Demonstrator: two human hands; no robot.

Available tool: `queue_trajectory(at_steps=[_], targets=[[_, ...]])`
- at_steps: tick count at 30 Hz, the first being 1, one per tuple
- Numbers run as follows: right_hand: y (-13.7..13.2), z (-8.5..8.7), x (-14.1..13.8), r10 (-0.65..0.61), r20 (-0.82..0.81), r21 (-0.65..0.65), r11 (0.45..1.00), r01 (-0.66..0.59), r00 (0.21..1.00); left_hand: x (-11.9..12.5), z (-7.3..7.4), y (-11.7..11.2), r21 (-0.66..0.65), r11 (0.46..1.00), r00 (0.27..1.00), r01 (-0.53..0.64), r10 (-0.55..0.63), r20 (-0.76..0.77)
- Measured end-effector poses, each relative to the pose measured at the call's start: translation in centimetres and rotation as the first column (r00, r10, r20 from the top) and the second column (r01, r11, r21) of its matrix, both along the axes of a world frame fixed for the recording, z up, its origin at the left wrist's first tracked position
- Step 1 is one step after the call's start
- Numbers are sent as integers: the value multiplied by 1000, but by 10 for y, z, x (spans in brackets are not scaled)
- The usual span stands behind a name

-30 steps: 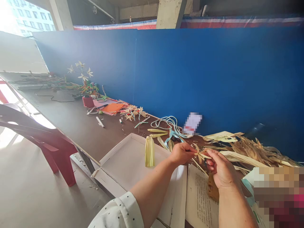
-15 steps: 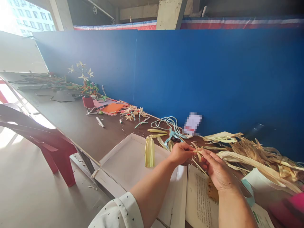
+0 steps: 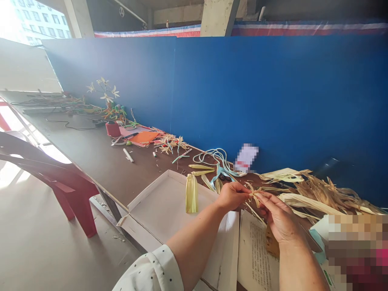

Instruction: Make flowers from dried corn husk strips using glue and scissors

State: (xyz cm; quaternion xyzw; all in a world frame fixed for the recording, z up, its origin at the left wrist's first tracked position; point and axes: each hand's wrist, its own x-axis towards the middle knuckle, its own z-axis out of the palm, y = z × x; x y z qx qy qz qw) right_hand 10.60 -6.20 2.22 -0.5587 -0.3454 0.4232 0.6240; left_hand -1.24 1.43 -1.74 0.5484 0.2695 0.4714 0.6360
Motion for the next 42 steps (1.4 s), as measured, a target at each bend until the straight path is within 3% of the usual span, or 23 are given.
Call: queue_trajectory(at_steps=[13, 26, 37, 42], targets=[[-1, 2, -2, -9, -16, -17, 1000, 9, 1000, -1, 4, -3, -52, 998, 999, 25, -23, 31], [0, 2, -5, -57, -9, 27, 998, 57, 998, 2, -1, 1, -31, 999, 996, 43, -41, 80], [1, -3, 0, -37, -10, 28, 999, 37, 999, 2, 0, 0, -53, 997, 993, 53, -48, 104], [-1, 0, 3, 49, -124, 43, 998, -44, 991, -2, 6, -3, -89, 992, 993, 92, -84, 87]])
